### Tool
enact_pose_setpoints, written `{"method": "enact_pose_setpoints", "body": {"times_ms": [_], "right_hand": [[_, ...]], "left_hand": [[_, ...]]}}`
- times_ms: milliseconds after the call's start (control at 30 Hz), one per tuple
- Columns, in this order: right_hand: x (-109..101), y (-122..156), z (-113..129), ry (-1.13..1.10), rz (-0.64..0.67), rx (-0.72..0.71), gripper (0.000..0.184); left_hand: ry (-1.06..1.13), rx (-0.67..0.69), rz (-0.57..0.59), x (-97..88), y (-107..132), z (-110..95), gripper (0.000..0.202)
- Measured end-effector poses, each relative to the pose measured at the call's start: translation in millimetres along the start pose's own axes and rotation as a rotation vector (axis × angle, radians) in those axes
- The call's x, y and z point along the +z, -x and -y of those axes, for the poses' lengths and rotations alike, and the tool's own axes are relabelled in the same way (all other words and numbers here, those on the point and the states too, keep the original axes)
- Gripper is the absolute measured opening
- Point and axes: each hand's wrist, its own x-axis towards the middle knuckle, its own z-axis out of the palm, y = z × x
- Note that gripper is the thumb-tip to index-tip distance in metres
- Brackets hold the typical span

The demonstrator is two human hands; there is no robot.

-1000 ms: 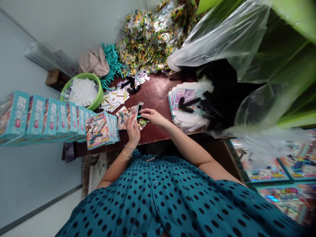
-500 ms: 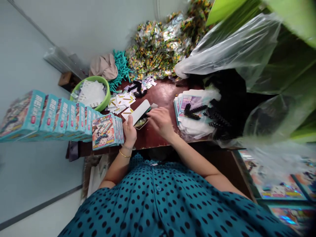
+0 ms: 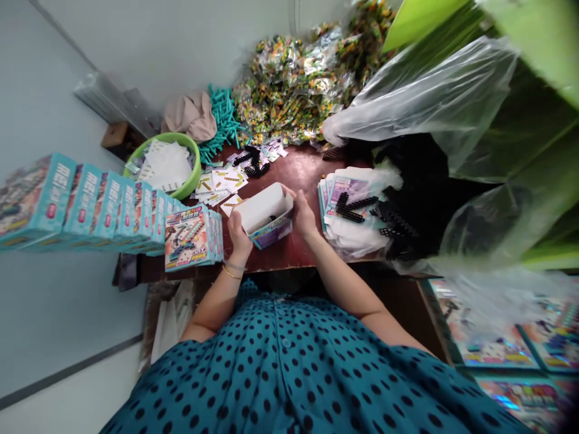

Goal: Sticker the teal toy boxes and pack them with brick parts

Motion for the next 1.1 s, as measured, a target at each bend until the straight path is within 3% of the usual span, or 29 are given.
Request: {"method": "enact_pose_setpoints", "body": {"times_ms": [67, 167, 300, 433, 500, 567, 633, 800, 967, 1100], "right_hand": [[-5, -5, -2, -0.019, 0.085, 0.076, 0.069], [-13, -10, 3, 0.092, 0.186, 0.002, 0.056], [-18, -18, 20, 0.493, 0.301, -0.152, 0.036], [-21, -25, 27, 0.816, 0.285, -0.47, 0.025], [-24, -26, 25, 0.823, 0.403, -0.663, 0.032], [-27, -24, 25, 0.805, 0.564, -0.756, 0.037], [-25, -20, 30, 0.794, 0.663, -0.733, 0.04], [-9, -11, 54, 0.721, 0.667, -0.449, 0.038], [-3, -18, 52, 0.683, 0.603, -0.28, 0.031], [-9, -22, 44, 0.751, 0.626, -0.373, 0.032]], "left_hand": [[-0.009, 0.006, -0.064, -5.6, -6, -3, 0.071], [-0.047, -0.066, -0.095, -13.1, -12, -6, 0.067], [-0.005, -0.16, 0.03, -20.5, -8, -9, 0.064], [-0.1, -0.186, 0.115, -22.0, -7, -16, 0.048], [-0.171, -0.153, 0.206, -22.6, -13, -19, 0.038], [-0.192, -0.128, 0.328, -24.6, -21, -22, 0.033], [-0.163, -0.13, 0.408, -27.3, -28, -24, 0.035], [-0.062, -0.184, 0.487, -29.8, -32, -27, 0.047], [-0.009, -0.182, 0.42, -30.4, -20, -25, 0.042], [-0.021, -0.072, 0.3, -34.1, -9, -19, 0.02]]}}
